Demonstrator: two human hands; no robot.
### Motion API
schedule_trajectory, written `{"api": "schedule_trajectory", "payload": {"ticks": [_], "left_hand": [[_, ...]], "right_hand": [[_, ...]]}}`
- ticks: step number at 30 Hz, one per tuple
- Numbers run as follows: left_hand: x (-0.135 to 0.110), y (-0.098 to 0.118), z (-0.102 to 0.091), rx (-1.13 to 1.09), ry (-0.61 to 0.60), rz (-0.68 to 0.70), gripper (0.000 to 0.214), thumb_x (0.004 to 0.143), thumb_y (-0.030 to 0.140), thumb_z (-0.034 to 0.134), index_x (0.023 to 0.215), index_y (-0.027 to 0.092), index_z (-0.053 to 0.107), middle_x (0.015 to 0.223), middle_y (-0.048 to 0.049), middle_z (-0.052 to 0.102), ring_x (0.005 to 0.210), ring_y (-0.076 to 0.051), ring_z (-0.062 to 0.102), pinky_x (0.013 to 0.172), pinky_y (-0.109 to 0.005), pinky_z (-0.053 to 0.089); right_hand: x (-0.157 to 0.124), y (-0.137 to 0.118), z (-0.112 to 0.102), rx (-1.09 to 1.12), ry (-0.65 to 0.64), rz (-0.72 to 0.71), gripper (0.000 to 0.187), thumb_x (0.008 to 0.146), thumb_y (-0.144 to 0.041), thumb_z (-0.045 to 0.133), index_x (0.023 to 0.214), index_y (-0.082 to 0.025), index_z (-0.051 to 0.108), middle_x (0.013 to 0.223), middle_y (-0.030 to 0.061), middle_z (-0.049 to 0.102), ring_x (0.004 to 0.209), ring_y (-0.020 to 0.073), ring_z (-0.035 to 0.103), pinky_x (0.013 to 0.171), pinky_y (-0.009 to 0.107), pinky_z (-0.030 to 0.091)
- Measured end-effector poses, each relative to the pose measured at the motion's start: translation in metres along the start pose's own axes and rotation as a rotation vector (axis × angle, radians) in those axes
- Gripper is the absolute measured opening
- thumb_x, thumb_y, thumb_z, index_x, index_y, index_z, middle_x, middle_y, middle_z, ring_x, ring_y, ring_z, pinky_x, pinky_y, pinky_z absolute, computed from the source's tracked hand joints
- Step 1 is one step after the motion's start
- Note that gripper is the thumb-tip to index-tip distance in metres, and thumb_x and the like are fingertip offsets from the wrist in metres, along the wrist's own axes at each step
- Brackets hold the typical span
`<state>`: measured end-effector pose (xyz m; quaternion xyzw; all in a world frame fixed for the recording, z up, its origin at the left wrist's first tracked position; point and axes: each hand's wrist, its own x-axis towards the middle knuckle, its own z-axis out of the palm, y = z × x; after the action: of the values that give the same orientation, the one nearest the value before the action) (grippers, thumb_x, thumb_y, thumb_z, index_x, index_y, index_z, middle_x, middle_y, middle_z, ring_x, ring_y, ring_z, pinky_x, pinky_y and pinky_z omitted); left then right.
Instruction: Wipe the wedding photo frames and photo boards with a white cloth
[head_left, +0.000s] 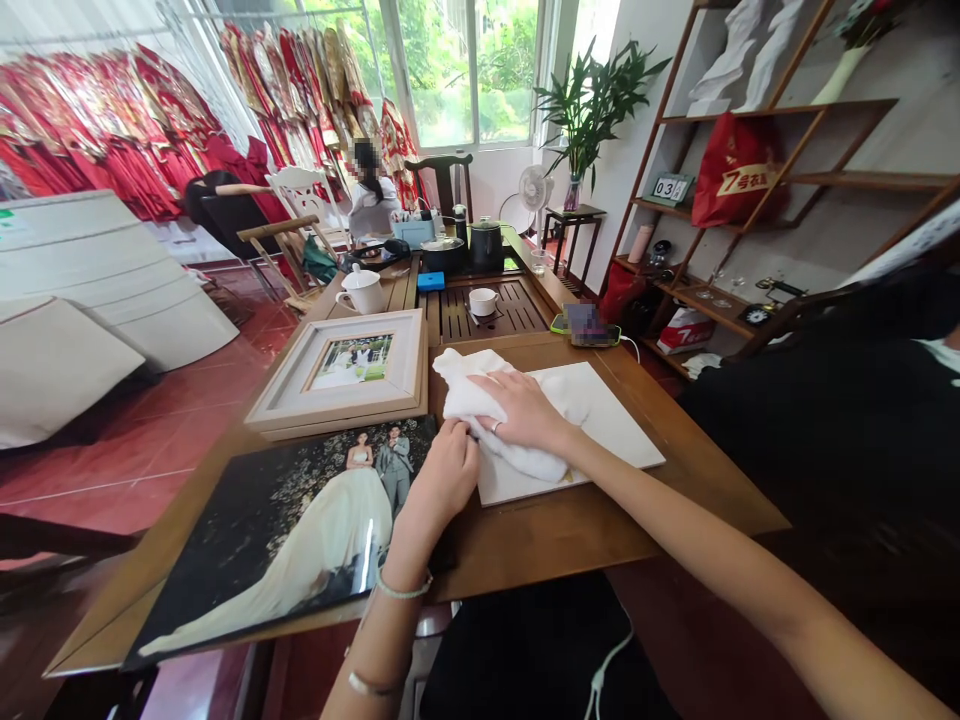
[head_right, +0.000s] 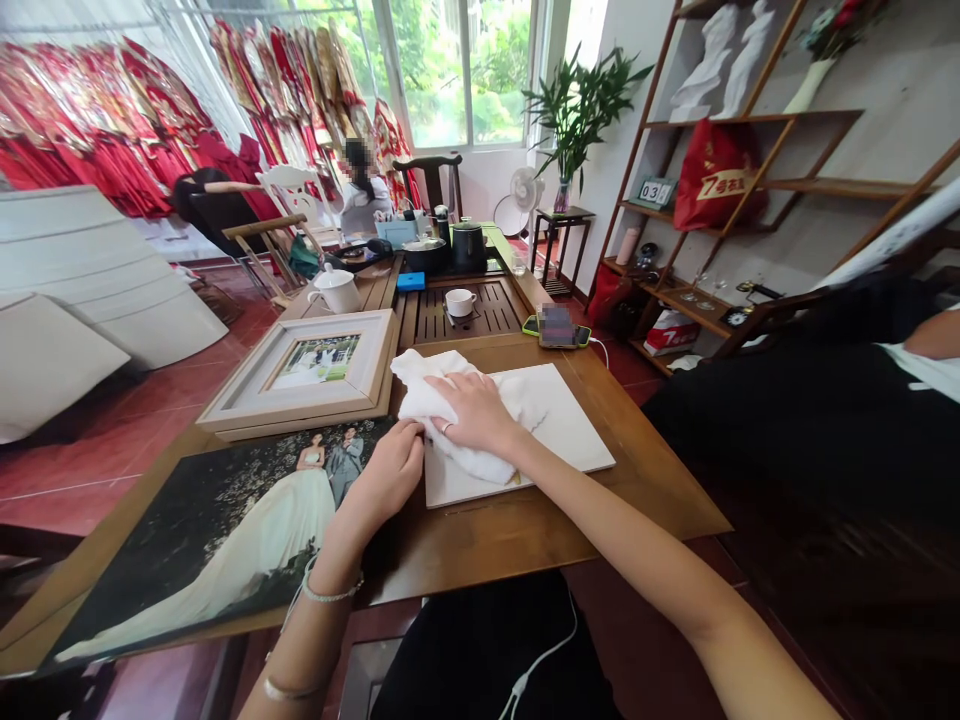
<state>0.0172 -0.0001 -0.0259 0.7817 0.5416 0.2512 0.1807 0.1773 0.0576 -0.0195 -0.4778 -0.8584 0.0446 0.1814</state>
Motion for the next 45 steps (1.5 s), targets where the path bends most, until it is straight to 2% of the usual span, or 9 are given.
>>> {"api": "schedule_trajectory", "payload": {"ticks": [5, 9, 14, 18, 25, 32, 35, 39, 45], "left_hand": [[0.004, -0.004, 0.002, 0.079, 0.025, 0.01, 0.027, 0.086, 0.002, 0.036, 0.081, 0.012, 0.06, 0.089, -0.0146, 0.065, 0.087, -0.025, 0.066, 0.084, -0.041, 0.054], [0.001, -0.007, 0.009, 0.066, 0.022, 0.08, 0.03, 0.087, 0.003, 0.038, 0.108, 0.007, 0.059, 0.121, -0.0222, 0.06, 0.118, -0.028, 0.059, 0.103, -0.045, 0.047], [-0.003, -0.008, 0.014, 0.124, -0.098, 0.1, 0.048, 0.087, 0.021, 0.056, 0.133, 0.012, 0.047, 0.149, -0.0232, 0.041, 0.144, -0.033, 0.035, 0.115, -0.051, 0.035], [-0.002, -0.008, 0.014, 0.134, -0.141, 0.035, 0.057, 0.089, 0.041, 0.06, 0.135, 0.011, 0.046, 0.153, -0.0259, 0.035, 0.146, -0.037, 0.03, 0.117, -0.053, 0.03], [0.001, -0.005, 0.01, 0.109, -0.16, 0.024, 0.059, 0.088, 0.038, 0.063, 0.136, 0.01, 0.045, 0.153, -0.0253, 0.035, 0.147, -0.035, 0.029, 0.12, -0.049, 0.027], [0.001, 0.002, 0.005, 0.106, -0.197, -0.008, 0.06, 0.088, 0.037, 0.062, 0.138, 0.008, 0.044, 0.155, -0.0254, 0.033, 0.147, -0.035, 0.03, 0.119, -0.047, 0.029], [-0.001, -0.002, 0.008, 0.092, -0.17, 0.016, 0.059, 0.088, 0.037, 0.062, 0.138, 0.011, 0.044, 0.154, -0.0243, 0.035, 0.146, -0.035, 0.032, 0.118, -0.049, 0.031], [-0.003, -0.009, 0.01, 0.066, -0.154, 0.029, 0.06, 0.089, 0.04, 0.06, 0.141, 0.013, 0.042, 0.156, -0.0228, 0.033, 0.148, -0.033, 0.028, 0.12, -0.049, 0.027], [-0.006, -0.014, 0.01, 0.05, -0.153, 0.06, 0.06, 0.092, 0.043, 0.055, 0.142, 0.013, 0.041, 0.157, -0.0228, 0.031, 0.15, -0.031, 0.025, 0.121, -0.048, 0.025]], "right_hand": [[-0.032, -0.013, -0.003, -0.05, 0.061, 0.056, 0.064, 0.087, -0.033, 0.057, 0.147, -0.017, 0.043, 0.133, 0.0165, 0.057, 0.116, 0.0353, 0.05, 0.097, 0.051, 0.041], [-0.071, -0.01, -0.015, -0.061, 0.135, 0.01, 0.064, 0.084, -0.028, 0.06, 0.144, -0.015, 0.046, 0.129, 0.0174, 0.059, 0.113, 0.0338, 0.051, 0.095, 0.049, 0.043], [-0.119, 0.028, -0.031, 0.005, 0.058, -0.202, 0.067, 0.08, -0.026, 0.064, 0.144, -0.023, 0.045, 0.131, 0.014, 0.057, 0.118, 0.033, 0.052, 0.098, 0.051, 0.045], [-0.141, 0.075, -0.038, 0.069, 0.112, -0.063, 0.062, 0.082, -0.029, 0.06, 0.143, -0.028, 0.046, 0.131, 0.0118, 0.059, 0.12, 0.0327, 0.055, 0.1, 0.051, 0.046], [-0.121, 0.123, -0.04, 0.095, 0.182, 0.146, 0.054, 0.087, -0.037, 0.056, 0.139, -0.024, 0.047, 0.132, 0.0118, 0.059, 0.122, 0.0315, 0.055, 0.105, 0.05, 0.043], [-0.044, 0.132, -0.022, 0.064, 0.176, 0.23, 0.058, 0.084, -0.036, 0.055, 0.139, -0.018, 0.048, 0.139, 0.0136, 0.056, 0.125, 0.0366, 0.051, 0.102, 0.055, 0.042], [-0.031, 0.127, -0.018, 0.024, 0.167, 0.25, 0.058, 0.084, -0.036, 0.054, 0.139, -0.017, 0.049, 0.138, 0.0147, 0.057, 0.124, 0.0383, 0.051, 0.101, 0.057, 0.042], [-0.05, 0.112, -0.021, 0.04, 0.157, 0.143, 0.053, 0.084, -0.036, 0.055, 0.134, -0.018, 0.051, 0.132, 0.0141, 0.06, 0.12, 0.0369, 0.053, 0.1, 0.055, 0.043], [-0.114, 0.081, -0.029, 0.075, 0.154, -0.005, 0.051, 0.087, -0.035, 0.057, 0.136, -0.025, 0.047, 0.129, 0.0118, 0.06, 0.117, 0.034, 0.056, 0.097, 0.053, 0.045]]}}
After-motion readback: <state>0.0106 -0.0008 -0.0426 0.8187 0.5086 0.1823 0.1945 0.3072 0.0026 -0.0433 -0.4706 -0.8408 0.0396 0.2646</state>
